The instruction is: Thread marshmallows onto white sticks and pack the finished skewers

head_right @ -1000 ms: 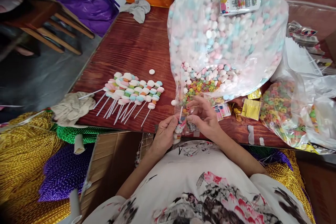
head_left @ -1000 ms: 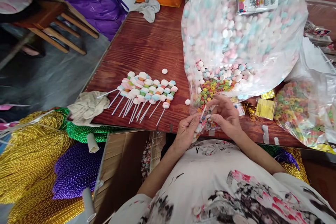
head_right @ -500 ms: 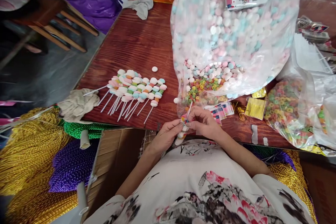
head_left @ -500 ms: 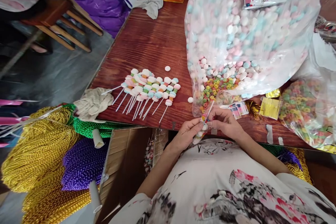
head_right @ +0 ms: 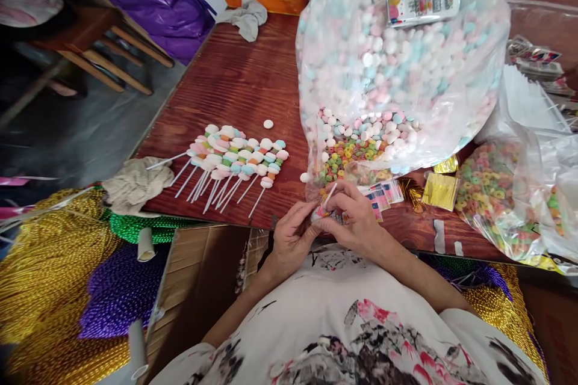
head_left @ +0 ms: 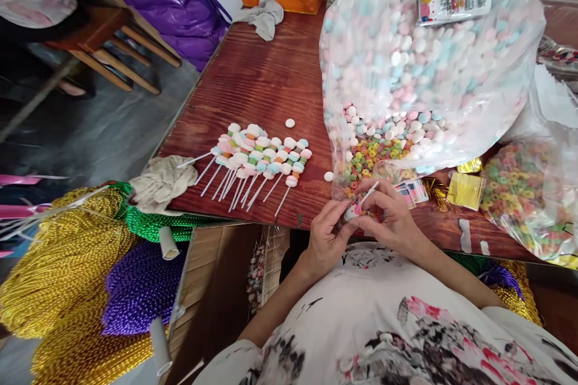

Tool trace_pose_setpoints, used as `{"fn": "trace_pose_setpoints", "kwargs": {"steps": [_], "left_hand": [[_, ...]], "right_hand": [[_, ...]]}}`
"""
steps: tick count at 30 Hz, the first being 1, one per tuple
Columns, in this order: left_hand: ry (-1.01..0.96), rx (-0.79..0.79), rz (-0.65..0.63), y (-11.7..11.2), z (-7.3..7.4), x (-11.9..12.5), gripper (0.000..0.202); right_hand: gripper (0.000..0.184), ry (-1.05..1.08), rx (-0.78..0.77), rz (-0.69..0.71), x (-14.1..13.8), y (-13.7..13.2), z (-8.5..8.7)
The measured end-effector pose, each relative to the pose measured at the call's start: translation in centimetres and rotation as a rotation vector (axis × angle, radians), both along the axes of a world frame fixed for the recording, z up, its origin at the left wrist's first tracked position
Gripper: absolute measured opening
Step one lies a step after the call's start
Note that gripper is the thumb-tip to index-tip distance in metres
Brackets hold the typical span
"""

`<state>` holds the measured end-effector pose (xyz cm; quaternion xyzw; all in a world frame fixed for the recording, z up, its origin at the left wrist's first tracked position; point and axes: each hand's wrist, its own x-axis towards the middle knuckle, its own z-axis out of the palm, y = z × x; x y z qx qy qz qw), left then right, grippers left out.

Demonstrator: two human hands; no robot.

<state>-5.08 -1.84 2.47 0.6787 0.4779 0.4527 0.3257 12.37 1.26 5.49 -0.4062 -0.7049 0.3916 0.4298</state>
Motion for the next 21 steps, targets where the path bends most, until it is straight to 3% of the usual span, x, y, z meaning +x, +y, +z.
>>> {"fn": "trace_pose_setpoints", "kwargs": {"steps": [5, 11, 13, 15, 18, 21], "left_hand": [[0.084, 0.159, 0.019, 0.0, -0.8, -0.3, 0.035], [0.129, 0.217, 0.006, 0.1, -1.5, -0.6, 0.031], [0.088, 0.148, 0.022, 0.0, -1.4, -0.8, 0.028], [-0.006, 0.016, 0.025, 0.0, -1.0, -1.0, 0.026], [-0.165, -0.202, -0.03, 0.1, 0.2, -1.0, 0.028], [-0.209, -0.291, -0.058, 0.1, 1.4, -0.8, 0.029]], "right_hand": [[0.007, 0.085, -0.113, 0.093, -0.3, 0.3, -0.1], [0.035, 0.383, -0.516, 0.193, -0.4, 0.3, -0.9], [0.04, 0.491, -0.594, 0.18, 0.1, 0.5, -0.7], [0.035, 0.542, -0.572, 0.115, 0.7, 0.7, -0.5], [0.035, 0.485, -0.488, 0.028, 0.9, 0.6, -0.7], [0.036, 0.438, -0.503, 0.038, -0.1, 0.0, -1.5]]}}
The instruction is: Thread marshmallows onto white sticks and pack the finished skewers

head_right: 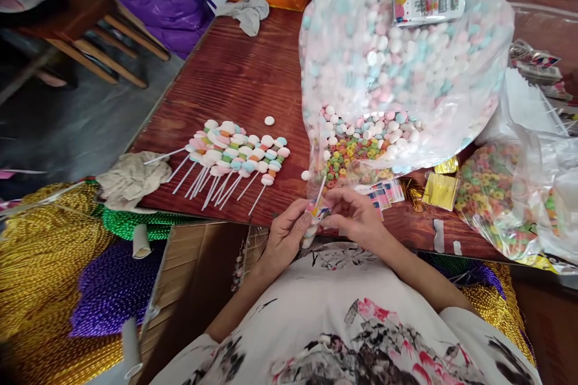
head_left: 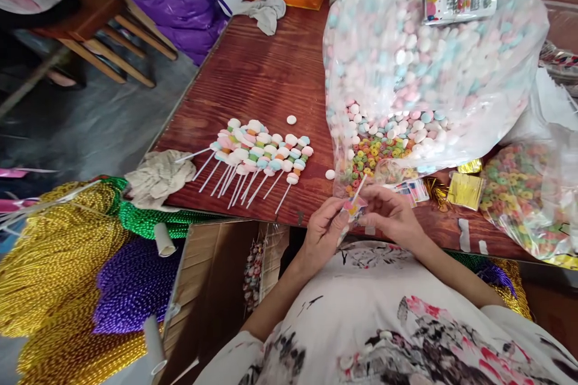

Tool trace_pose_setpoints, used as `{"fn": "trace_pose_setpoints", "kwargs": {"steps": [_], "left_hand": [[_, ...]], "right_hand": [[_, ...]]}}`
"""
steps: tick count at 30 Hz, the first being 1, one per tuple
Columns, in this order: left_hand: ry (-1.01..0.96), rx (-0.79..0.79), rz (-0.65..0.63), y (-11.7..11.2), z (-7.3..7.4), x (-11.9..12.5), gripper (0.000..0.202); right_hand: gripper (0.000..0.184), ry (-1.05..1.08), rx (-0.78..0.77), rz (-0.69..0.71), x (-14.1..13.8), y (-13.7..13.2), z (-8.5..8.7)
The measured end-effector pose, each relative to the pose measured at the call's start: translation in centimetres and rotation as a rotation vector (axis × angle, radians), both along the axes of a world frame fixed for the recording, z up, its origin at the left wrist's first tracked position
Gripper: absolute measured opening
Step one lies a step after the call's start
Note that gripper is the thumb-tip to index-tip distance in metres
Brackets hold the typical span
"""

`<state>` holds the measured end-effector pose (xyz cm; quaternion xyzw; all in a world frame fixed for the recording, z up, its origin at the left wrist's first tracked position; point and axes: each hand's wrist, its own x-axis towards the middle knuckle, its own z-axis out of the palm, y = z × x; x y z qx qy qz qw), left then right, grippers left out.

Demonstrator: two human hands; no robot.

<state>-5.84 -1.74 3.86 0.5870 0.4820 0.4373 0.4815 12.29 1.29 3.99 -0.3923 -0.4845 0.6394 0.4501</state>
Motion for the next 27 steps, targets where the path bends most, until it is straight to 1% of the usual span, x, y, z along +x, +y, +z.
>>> {"fn": "trace_pose_setpoints", "kwargs": {"steps": [2, 4, 7, 9, 12, 14, 16, 18, 20, 21, 22, 24, 25, 27], "left_hand": [[0.023, 0.01, 0.027, 0.0, 0.4, 0.2, 0.029], [0.052, 0.039, 0.043, -0.1, 0.4, 0.4, 0.029], [0.084, 0.075, 0.004, -0.4, 0.4, 0.6, 0.027], [0.102, 0.062, -0.029, -0.7, 0.6, 0.8, 0.028], [0.122, 0.001, -0.073, -0.8, 1.1, 0.9, 0.031], [0.109, -0.045, -0.146, -0.6, 1.5, 0.7, 0.032], [0.056, -0.144, -0.25, 0.0, 1.7, 0.2, 0.031], [-0.067, -0.327, -0.315, 0.8, 1.5, -0.2, 0.03], [-0.246, -0.547, -0.311, 1.4, 1.2, -0.5, 0.029], [-0.333, -0.635, -0.303, 1.7, 1.1, -0.5, 0.029], [-0.407, -0.7, -0.303, 2.0, 1.0, -0.5, 0.028], [-0.508, -0.778, -0.343, 2.4, 1.0, -0.5, 0.027], [-0.54, -0.801, -0.384, 2.6, 1.0, -0.5, 0.026], [-0.565, -0.841, -0.478, 2.9, 1.2, -0.4, 0.027]], "right_hand": [[0.02, -0.022, 0.014, -0.014, -0.8, -0.4, -0.5], [0.011, -0.087, 0.117, -0.044, -1.2, -0.6, -0.7], [0.009, -0.217, 0.37, -0.071, -1.3, -0.5, -0.4], [0.009, -0.284, 0.512, -0.089, -1.2, -0.4, 0.1], [0.012, -0.37, 0.661, -0.1, -1.2, -0.4, 0.6], [0.014, -0.394, 0.719, -0.08, -1.3, -0.4, 0.7], [0.014, -0.374, 0.725, -0.055, -1.4, -0.2, 0.6], [0.013, -0.356, 0.711, -0.05, -1.2, 0.2, 0.5], [0.01, -0.403, 0.757, -0.064, -0.6, 0.9, 0.8], [0.016, -0.46, 0.818, -0.058, -0.1, 1.3, 1.1], [0.024, -0.538, 0.9, -0.03, 0.5, 1.7, 1.4], [0.036, -0.712, 1.089, 0.103, 1.6, 2.5, 2.3], [0.037, -0.786, 1.173, 0.196, 2.1, 2.9, 2.6], [0.035, -0.868, 1.287, 0.378, 2.8, 3.5, 3.2]]}}
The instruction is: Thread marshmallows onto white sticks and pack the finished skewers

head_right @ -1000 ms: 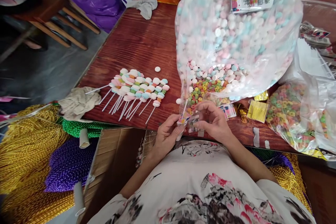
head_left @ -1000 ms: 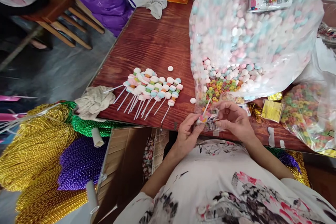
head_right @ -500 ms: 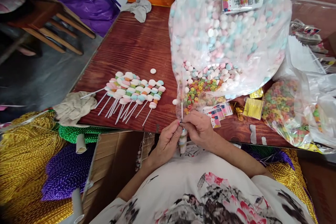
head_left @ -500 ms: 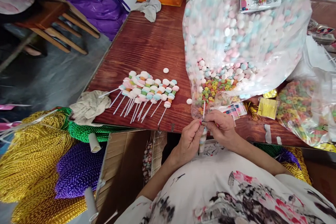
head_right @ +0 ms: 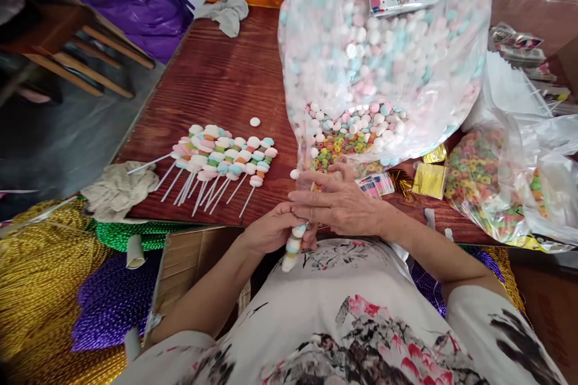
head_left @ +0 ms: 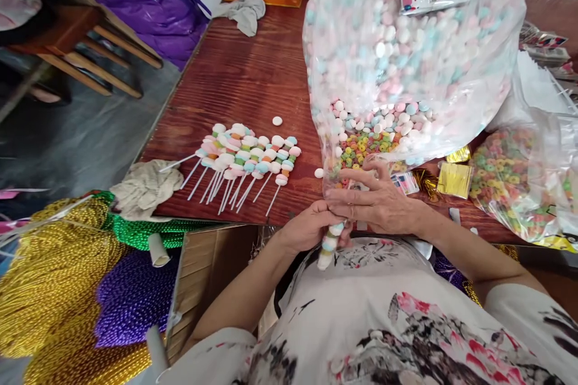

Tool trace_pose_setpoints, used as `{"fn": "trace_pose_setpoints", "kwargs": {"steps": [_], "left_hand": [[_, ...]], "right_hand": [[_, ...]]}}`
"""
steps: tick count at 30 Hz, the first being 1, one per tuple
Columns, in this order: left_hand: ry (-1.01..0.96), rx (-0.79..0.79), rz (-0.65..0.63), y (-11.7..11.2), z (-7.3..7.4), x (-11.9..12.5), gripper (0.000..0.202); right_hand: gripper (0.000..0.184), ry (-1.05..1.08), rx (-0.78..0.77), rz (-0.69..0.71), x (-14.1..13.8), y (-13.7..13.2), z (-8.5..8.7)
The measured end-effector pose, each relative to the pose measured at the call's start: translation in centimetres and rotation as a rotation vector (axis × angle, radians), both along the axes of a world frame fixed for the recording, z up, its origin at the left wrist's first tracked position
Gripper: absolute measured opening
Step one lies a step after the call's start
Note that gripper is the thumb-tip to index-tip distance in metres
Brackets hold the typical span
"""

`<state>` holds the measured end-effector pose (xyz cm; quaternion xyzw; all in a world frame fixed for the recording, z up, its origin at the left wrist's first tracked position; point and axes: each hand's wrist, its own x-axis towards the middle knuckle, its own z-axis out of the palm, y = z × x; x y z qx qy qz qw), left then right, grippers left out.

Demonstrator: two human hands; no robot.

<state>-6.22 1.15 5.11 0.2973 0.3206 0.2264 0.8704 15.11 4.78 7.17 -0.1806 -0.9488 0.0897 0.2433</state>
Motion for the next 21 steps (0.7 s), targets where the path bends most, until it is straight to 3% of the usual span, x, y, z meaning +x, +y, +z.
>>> {"fn": "trace_pose_setpoints", "kwargs": {"steps": [3, 6, 8, 12, 13, 15, 18, 21], "left_hand": [[-0.014, -0.002, -0.118, 0.5, 0.3, 0.1, 0.031], [0.06, 0.1, -0.211, 0.9, 0.6, 0.2, 0.037], [0.231, 0.367, -0.269, 1.2, 0.8, 0.1, 0.038], [0.826, 1.211, -0.212, 1.0, 0.5, 0.4, 0.028], [0.949, 1.358, -0.192, 0.9, 0.3, 0.5, 0.026], [1.082, 1.503, -0.166, 0.8, -0.1, 0.7, 0.024], [0.957, 1.401, -0.089, 1.1, -0.2, 0.6, 0.025], [0.665, 0.942, -0.088, 2.0, -0.1, 0.1, 0.028]], "right_hand": [[0.028, -0.057, 0.034, 0.097, 0.3, 0.4, 0.1], [0.021, 0.021, 0.036, 0.075, 0.2, 0.2, -0.4], [0.021, 0.046, -0.014, -0.012, -0.1, -0.2, -1.0], [0.017, -0.023, -0.147, -0.281, -0.9, -0.7, -2.6], [0.017, -0.037, -0.196, -0.331, -1.1, -0.7, -3.0], [0.018, -0.043, -0.274, -0.415, -1.3, -1.0, -3.4], [0.015, -0.014, -0.186, -0.506, -1.2, -1.8, -3.3], [0.031, 0.019, -0.045, -0.43, -0.4, -2.7, -2.6]]}}
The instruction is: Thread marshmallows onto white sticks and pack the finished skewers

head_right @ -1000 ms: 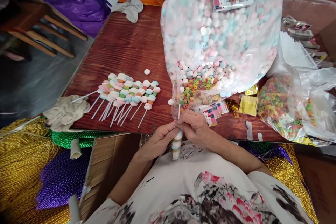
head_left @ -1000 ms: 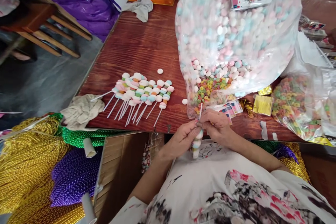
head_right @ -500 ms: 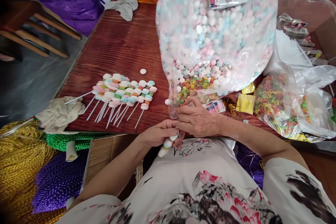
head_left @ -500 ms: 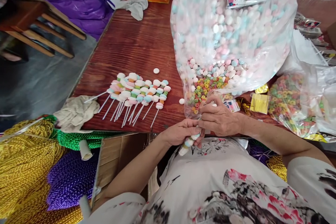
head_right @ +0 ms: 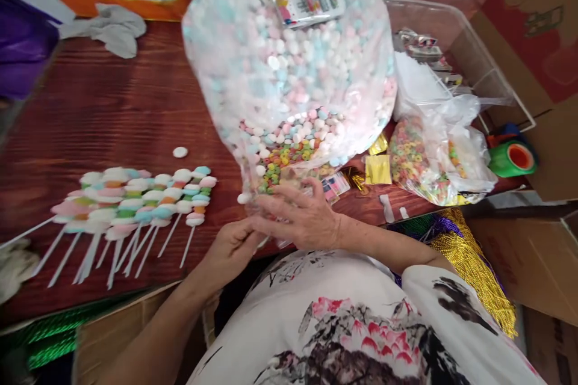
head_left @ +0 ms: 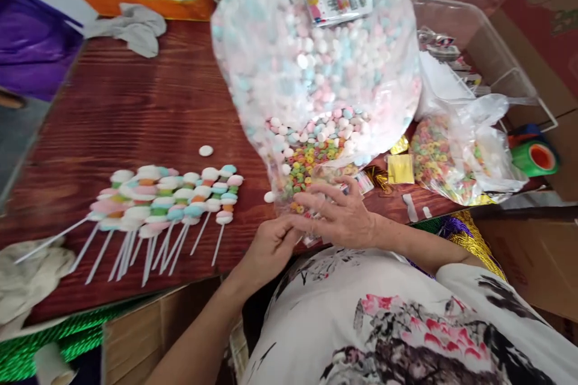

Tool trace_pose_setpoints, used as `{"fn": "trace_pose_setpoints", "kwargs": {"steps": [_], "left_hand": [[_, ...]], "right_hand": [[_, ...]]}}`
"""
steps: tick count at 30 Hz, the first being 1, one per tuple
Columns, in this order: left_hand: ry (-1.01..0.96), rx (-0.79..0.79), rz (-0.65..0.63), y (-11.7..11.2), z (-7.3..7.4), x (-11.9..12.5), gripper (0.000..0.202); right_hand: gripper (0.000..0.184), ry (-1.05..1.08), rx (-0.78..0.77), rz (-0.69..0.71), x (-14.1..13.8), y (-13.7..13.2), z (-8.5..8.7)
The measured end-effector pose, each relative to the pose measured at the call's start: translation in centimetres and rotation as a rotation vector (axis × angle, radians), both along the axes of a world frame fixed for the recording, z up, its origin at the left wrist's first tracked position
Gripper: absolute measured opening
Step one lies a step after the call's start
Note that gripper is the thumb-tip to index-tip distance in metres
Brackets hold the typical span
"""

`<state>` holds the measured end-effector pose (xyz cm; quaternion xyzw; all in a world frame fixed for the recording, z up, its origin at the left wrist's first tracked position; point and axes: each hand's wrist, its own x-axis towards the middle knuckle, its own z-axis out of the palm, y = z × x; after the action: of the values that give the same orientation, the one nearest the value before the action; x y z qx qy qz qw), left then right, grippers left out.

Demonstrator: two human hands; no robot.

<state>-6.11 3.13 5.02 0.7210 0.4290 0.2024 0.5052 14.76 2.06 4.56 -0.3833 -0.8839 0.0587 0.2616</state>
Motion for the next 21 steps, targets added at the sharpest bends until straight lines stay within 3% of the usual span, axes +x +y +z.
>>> {"fn": "trace_pose_setpoints", "kwargs": {"steps": [3, 5, 6, 8, 13, 15, 18, 21], "left_hand": [[-0.14, -0.558, -0.037, 0.8, 0.1, -0.1, 0.033], [-0.166, -0.78, -0.109, 1.0, 0.0, 0.2, 0.036], [-0.154, -0.812, -0.151, 1.1, 0.0, 0.4, 0.037], [-0.079, -0.668, -0.212, 0.8, 0.0, 1.1, 0.036], [0.202, 0.272, -0.226, -1.0, -0.9, 2.8, 0.025], [0.246, 0.447, -0.202, -1.6, -1.5, 3.1, 0.025], [0.141, 0.375, -0.112, -1.7, -2.2, 2.9, 0.023], [-0.02, 0.071, 0.136, -1.3, -2.5, 2.3, 0.018]], "right_hand": [[0.028, 0.045, 0.001, 0.145, 1.2, -0.6, 0.3], [0.021, 0.054, -0.021, 0.197, 2.0, -0.8, 0.0], [0.019, 0.044, -0.032, 0.204, 2.3, -0.9, -0.2], [0.015, 0.018, -0.065, 0.162, 2.6, -1.1, -0.7], [0.011, 0.024, -0.263, -0.09, 1.9, -2.4, -2.0], [0.014, 0.067, -0.303, -0.163, 2.0, -3.2, -2.2], [0.013, 0.199, -0.218, -0.369, 4.2, -4.3, -2.8], [0.011, 0.25, -0.114, -0.658, 8.1, -5.1, -4.0]]}}
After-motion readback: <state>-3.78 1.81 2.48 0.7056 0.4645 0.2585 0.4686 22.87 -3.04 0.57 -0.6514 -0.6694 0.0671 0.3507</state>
